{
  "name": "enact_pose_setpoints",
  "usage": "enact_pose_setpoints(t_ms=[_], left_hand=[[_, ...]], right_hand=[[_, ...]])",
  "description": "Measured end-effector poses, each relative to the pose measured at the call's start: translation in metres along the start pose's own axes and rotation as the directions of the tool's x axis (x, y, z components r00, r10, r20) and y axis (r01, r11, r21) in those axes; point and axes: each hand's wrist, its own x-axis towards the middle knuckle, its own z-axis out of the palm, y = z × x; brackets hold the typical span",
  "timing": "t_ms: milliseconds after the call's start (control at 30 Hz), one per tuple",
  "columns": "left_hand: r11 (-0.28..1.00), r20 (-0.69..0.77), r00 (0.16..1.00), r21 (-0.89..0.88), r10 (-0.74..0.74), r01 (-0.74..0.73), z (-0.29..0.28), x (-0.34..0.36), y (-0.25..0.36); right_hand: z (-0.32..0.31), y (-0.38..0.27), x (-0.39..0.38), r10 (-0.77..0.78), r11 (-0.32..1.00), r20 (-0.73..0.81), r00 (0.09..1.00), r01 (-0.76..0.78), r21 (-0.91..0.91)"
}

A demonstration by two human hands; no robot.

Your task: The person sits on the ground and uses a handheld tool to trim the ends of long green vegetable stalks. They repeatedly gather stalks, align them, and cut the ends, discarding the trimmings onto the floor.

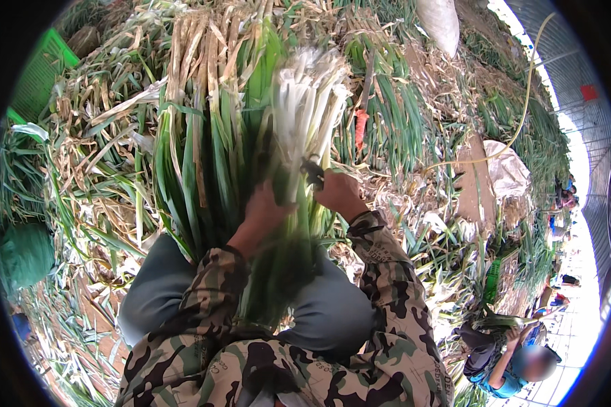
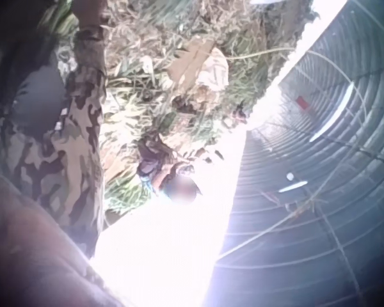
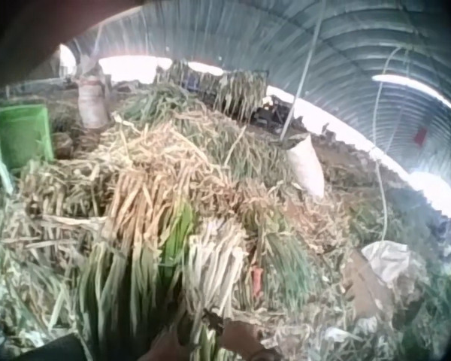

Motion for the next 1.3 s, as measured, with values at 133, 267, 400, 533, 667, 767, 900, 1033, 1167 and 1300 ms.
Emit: enact_pose_setpoints(t_ms=[133, 267, 400, 533, 667, 767, 900, 1033, 1167, 1300], left_hand=[[0.999, 0.066, 0.998, 0.032, -0.019, 0.017, 0.011, -0.001, 0.015], [0.999, 0.076, 0.996, -0.044, 0.035, -0.032, 0.028, -0.003, 0.020], [0.996, 0.150, 0.986, 0.039, 0.077, -0.084, 0.037, -0.010, 0.035], [0.972, 0.032, 0.978, 0.105, 0.207, -0.209, 0.055, -0.026, 0.030], [0.963, 0.009, 0.964, -0.043, 0.267, -0.266, 0.043, -0.031, 0.020], [0.979, -0.175, 0.964, -0.022, 0.198, -0.205, 0.008, -0.029, 0.016], [0.989, -0.586, 0.798, 0.042, 0.141, -0.143, -0.071, 0.006, 0.002], [0.967, -0.380, 0.913, -0.247, -0.151, 0.057, -0.110, 0.037, -0.020], [0.961, -0.274, 0.924, -0.156, -0.265, 0.229, -0.105, 0.060, -0.051], [0.954, -0.193, 0.935, -0.096, -0.299, 0.285, -0.095, 0.080, -0.059]], right_hand=[[-0.013, -0.011, 0.011, 0.094, 0.996, -0.078, 0.993, -0.093, 0.020], [-0.011, -0.011, 0.020, -0.074, 0.991, 0.130, 0.989, 0.087, -0.102], [-0.014, 0.002, 0.002, -0.051, 0.989, 0.072, 0.996, 0.061, -0.136], [-0.015, 0.011, -0.030, 0.003, 0.998, 0.026, 1.000, -0.002, -0.070], [-0.005, 0.030, -0.044, 0.063, 0.981, 0.079, 0.995, -0.047, -0.187], [-0.032, 0.017, -0.066, 0.107, 0.990, 0.057, 0.993, -0.101, -0.097], [-0.071, 0.007, -0.090, 0.011, 0.995, -0.126, 0.992, -0.023, -0.098], [-0.112, -0.032, -0.124, -0.181, 0.983, -0.350, 0.919, 0.159, -0.090], [-0.134, -0.100, -0.160, -0.241, 0.968, -0.356, 0.903, 0.196, -0.156], [-0.125, -0.127, -0.185, -0.257, 0.966, -0.405, 0.877, 0.250, -0.072]])
